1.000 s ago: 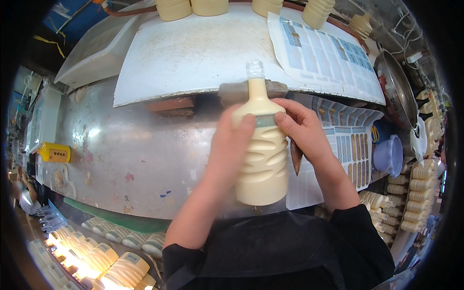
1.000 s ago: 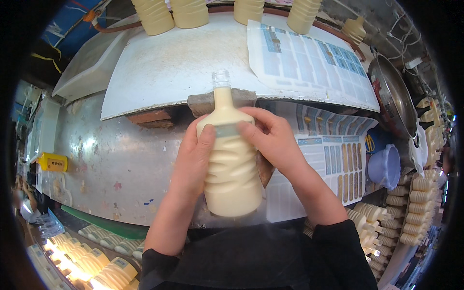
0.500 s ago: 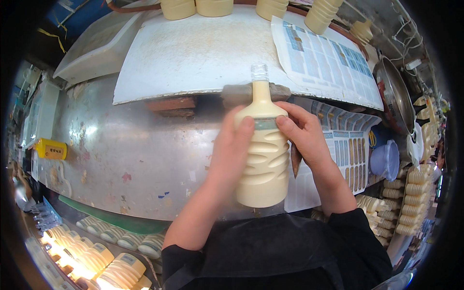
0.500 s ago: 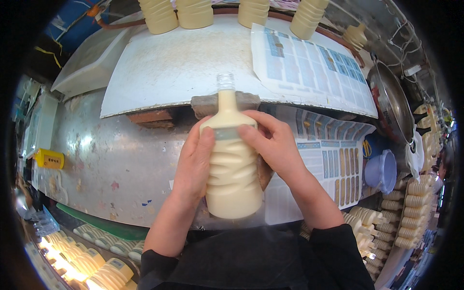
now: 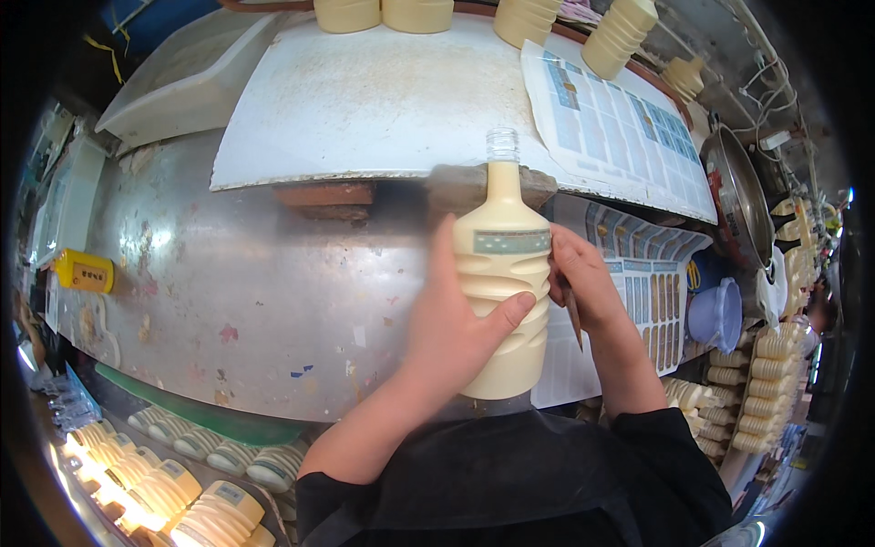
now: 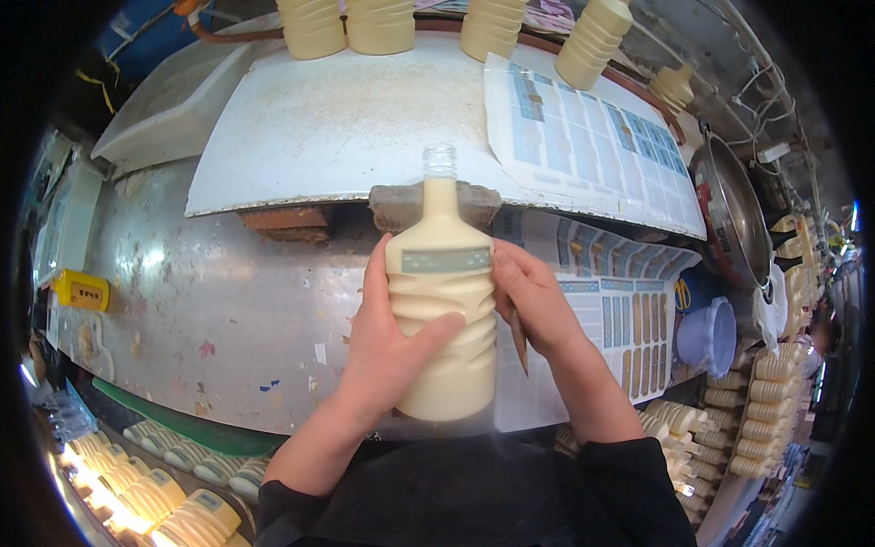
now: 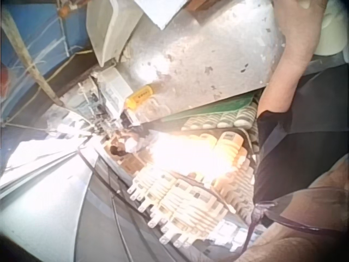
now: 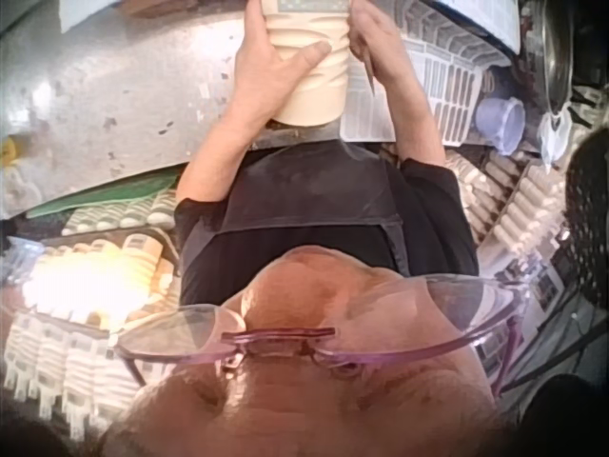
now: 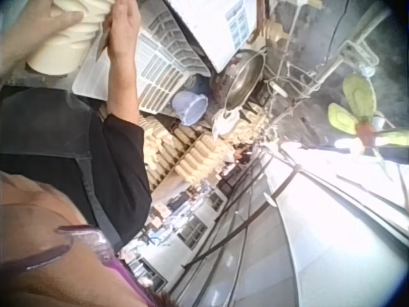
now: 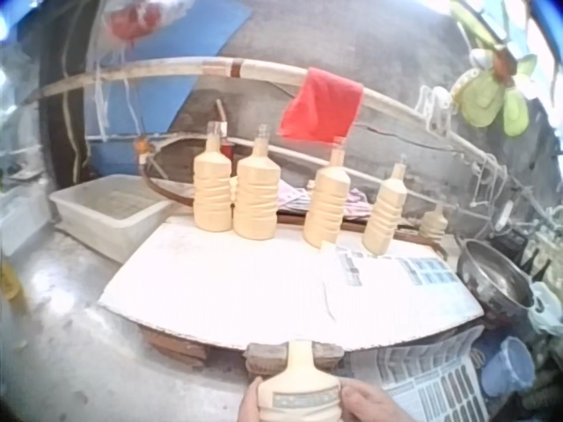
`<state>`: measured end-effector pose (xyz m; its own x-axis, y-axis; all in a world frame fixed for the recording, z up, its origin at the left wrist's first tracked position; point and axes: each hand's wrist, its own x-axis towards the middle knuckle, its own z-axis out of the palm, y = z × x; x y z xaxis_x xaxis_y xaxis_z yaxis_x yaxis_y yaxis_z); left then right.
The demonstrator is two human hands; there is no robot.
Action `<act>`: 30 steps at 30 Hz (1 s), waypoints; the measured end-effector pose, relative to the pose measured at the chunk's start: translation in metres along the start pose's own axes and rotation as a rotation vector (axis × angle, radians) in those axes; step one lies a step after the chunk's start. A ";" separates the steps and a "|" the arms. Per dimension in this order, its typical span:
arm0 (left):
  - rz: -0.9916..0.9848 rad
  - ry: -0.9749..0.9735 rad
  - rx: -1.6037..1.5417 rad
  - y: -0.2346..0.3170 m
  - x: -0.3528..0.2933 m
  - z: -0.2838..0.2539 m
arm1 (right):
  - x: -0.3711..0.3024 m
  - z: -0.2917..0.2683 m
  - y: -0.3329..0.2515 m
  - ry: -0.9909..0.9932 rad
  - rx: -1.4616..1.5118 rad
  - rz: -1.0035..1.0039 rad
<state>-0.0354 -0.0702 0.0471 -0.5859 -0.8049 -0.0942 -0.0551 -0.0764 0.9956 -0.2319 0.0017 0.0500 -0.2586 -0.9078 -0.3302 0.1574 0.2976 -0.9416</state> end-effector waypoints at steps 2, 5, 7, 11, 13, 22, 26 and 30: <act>-0.007 -0.010 -0.014 0.003 0.001 0.002 | -0.004 0.007 -0.003 0.003 0.005 -0.013; -0.069 0.007 -0.162 -0.003 0.003 0.002 | -0.011 0.005 -0.006 0.000 -0.020 -0.022; -0.134 -0.032 -0.290 -0.002 0.006 -0.001 | -0.015 0.007 -0.009 -0.018 -0.020 -0.073; -0.150 -0.055 -0.478 -0.010 0.010 -0.008 | -0.020 0.018 -0.022 0.023 -0.162 -0.171; -0.146 -0.060 -0.515 -0.006 0.010 -0.003 | -0.016 0.016 -0.007 0.036 -0.178 -0.275; -0.135 -0.061 -0.513 -0.005 0.010 0.003 | -0.011 0.009 0.001 0.006 -0.125 -0.257; -0.062 0.008 -0.177 0.006 0.007 0.012 | -0.002 -0.004 0.005 -0.003 0.010 -0.143; -0.032 0.186 -0.189 0.015 0.008 0.017 | 0.001 -0.006 -0.013 -0.002 -0.024 -0.168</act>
<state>-0.0544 -0.0676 0.0618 -0.4264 -0.8934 -0.1415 0.0906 -0.1979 0.9760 -0.2397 -0.0014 0.0619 -0.2773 -0.9461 -0.1675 0.0890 0.1482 -0.9849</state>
